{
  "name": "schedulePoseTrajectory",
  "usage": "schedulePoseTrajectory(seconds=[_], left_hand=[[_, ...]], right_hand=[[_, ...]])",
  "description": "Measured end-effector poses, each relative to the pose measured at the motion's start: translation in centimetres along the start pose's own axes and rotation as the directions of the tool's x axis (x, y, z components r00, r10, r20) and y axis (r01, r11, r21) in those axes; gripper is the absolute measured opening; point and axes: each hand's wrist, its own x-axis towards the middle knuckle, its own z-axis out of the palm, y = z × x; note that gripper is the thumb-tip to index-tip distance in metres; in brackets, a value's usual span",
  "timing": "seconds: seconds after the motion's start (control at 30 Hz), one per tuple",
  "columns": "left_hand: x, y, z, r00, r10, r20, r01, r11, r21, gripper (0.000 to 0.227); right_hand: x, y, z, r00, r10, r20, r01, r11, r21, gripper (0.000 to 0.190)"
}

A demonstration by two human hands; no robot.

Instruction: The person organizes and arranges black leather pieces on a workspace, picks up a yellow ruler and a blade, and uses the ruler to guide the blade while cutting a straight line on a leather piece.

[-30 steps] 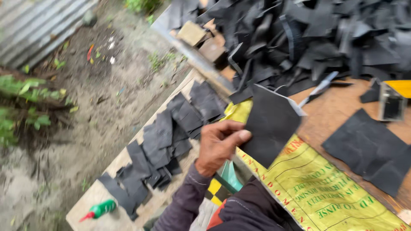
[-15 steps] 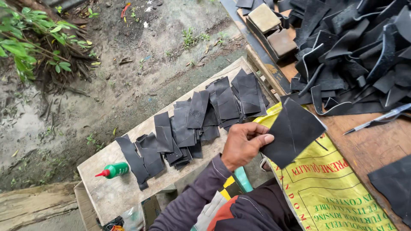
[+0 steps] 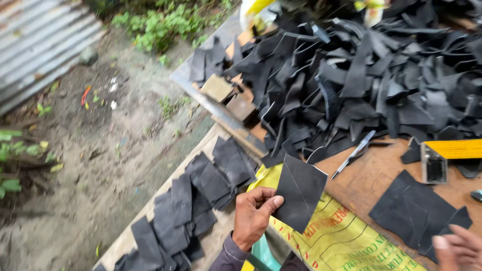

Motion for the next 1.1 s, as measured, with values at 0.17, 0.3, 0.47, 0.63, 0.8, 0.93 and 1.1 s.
schedulePoseTrajectory(seconds=[0.17, 0.3, 0.47, 0.63, 0.8, 0.93, 1.1], left_hand=[[3.7, 1.5, 4.5, 0.981, 0.183, 0.071, -0.196, 0.918, 0.345, 0.015], [5.8, 2.4, 7.2, 0.975, 0.180, 0.131, -0.206, 0.950, 0.233, 0.016], [5.4, 2.0, 9.4, 0.966, 0.155, 0.207, -0.189, 0.970, 0.155, 0.016], [6.1, 3.9, 8.9, 0.914, 0.307, 0.265, -0.384, 0.866, 0.320, 0.015], [17.9, 10.9, 5.6, 0.511, 0.838, 0.189, -0.769, 0.347, 0.537, 0.010], [29.4, 16.1, 4.7, 0.588, 0.796, 0.146, -0.454, 0.175, 0.874, 0.032], [35.6, 15.3, 4.6, 0.795, 0.580, 0.181, -0.374, 0.232, 0.898, 0.045]], right_hand=[[-2.2, -7.2, 6.6, 0.998, -0.028, 0.052, 0.022, 0.993, 0.115, 0.042], [-0.6, -9.2, 9.1, 0.983, -0.102, 0.155, 0.047, 0.944, 0.325, 0.045], [2.1, -10.6, 12.2, 0.866, 0.132, 0.483, -0.434, 0.679, 0.592, 0.042], [2.9, -13.8, 12.9, 0.786, 0.341, 0.515, -0.610, 0.555, 0.565, 0.027], [2.9, -12.1, 12.5, 0.760, 0.342, 0.552, -0.646, 0.490, 0.586, 0.027], [2.3, -10.0, 13.2, 0.796, 0.375, 0.475, -0.595, 0.626, 0.504, 0.025], [2.8, -7.1, 13.3, 0.761, 0.389, 0.518, -0.635, 0.610, 0.474, 0.026]])
